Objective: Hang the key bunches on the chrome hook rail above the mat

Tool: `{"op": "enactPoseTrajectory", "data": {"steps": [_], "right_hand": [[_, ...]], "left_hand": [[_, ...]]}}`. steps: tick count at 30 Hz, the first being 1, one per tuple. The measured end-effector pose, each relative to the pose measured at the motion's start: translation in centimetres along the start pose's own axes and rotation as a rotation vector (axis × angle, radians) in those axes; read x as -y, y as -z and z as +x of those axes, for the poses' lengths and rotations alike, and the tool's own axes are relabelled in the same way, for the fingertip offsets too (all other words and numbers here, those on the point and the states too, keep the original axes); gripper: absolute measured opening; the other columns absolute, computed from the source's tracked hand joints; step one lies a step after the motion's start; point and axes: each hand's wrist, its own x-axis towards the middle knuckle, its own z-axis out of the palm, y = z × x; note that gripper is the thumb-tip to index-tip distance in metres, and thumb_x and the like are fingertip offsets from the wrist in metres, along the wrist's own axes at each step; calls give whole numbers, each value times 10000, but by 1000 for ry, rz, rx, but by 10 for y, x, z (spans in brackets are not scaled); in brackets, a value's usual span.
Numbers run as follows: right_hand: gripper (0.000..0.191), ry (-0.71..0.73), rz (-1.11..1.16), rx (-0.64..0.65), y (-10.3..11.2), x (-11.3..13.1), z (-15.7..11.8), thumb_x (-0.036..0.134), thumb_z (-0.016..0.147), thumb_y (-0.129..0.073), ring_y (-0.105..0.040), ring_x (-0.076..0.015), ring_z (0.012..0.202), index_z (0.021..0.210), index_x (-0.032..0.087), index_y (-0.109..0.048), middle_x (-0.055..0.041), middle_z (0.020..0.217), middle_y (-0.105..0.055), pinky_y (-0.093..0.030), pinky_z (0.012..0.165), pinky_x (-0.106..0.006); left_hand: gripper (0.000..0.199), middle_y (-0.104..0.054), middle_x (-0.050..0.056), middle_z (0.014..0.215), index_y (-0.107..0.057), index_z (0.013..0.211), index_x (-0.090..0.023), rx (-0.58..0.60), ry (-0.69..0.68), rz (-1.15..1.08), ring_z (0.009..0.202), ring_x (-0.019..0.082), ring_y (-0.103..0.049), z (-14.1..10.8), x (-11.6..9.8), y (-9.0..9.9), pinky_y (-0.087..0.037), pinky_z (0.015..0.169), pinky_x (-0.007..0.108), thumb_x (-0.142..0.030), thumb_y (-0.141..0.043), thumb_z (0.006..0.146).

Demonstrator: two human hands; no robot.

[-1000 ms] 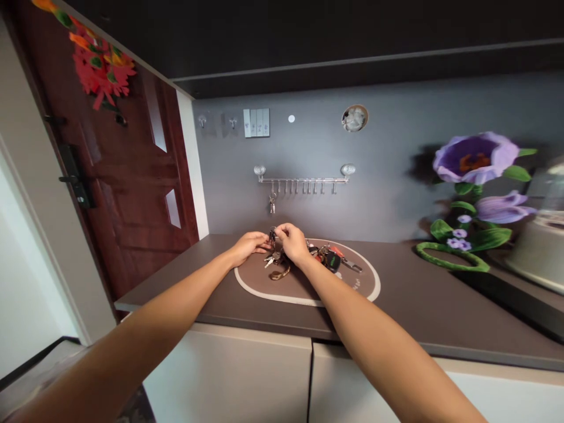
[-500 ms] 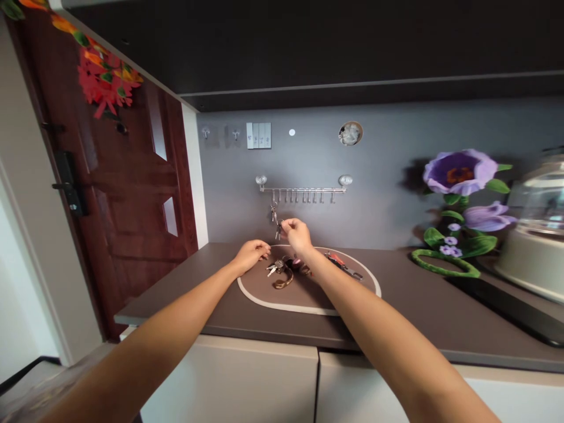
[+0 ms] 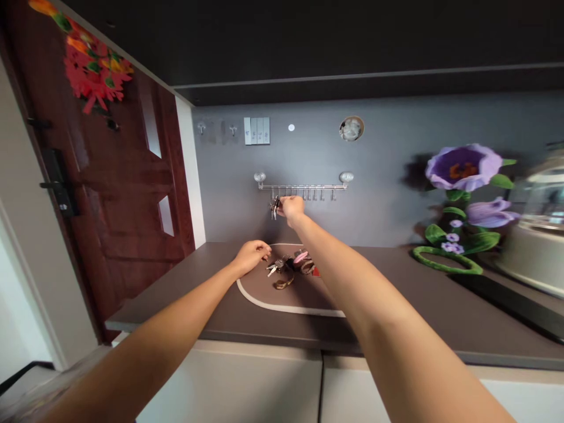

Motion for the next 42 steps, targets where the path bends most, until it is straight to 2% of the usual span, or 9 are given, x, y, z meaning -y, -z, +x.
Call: {"op": "enactPoseTrajectory", "data": {"steps": [8,15,29,42], "right_hand": [[87,-56,-11,-123,-12,-3,19,111,760,-483,-516,-62,428,674,125,-491,20,509,-516,-525,509,-241],[88,-90,20,-160,-15,-8,25,85,749,-471,-530,-76,427,683,121,-517,10,512,-520,-531,510,-265],[79,-84,21,-94,-9,-20,19,101,754,-482,-522,-65,430,680,125,-500,12,548,-536,-524,502,-255],[143,-22,-123,-17,5,-31,15,69,760,-427,-525,-51,492,654,131,-500,1,597,-552,-471,518,-183]], "left_hand": [[146,-625,50,685,-595,724,-120,11,8,19,575,97,-553,0,-1,-1,-417,540,209,-201,-475,733],[151,-631,50,688,-599,718,-120,20,-2,37,578,98,-554,-1,-3,0,-419,545,209,-211,-479,736],[135,-620,46,674,-589,699,-119,29,36,-13,555,85,-536,-1,-3,-1,-411,542,202,-201,-487,731],[107,-629,47,692,-598,719,-112,60,45,-93,577,83,-545,-4,-9,2,-421,577,209,-180,-516,727]]}}
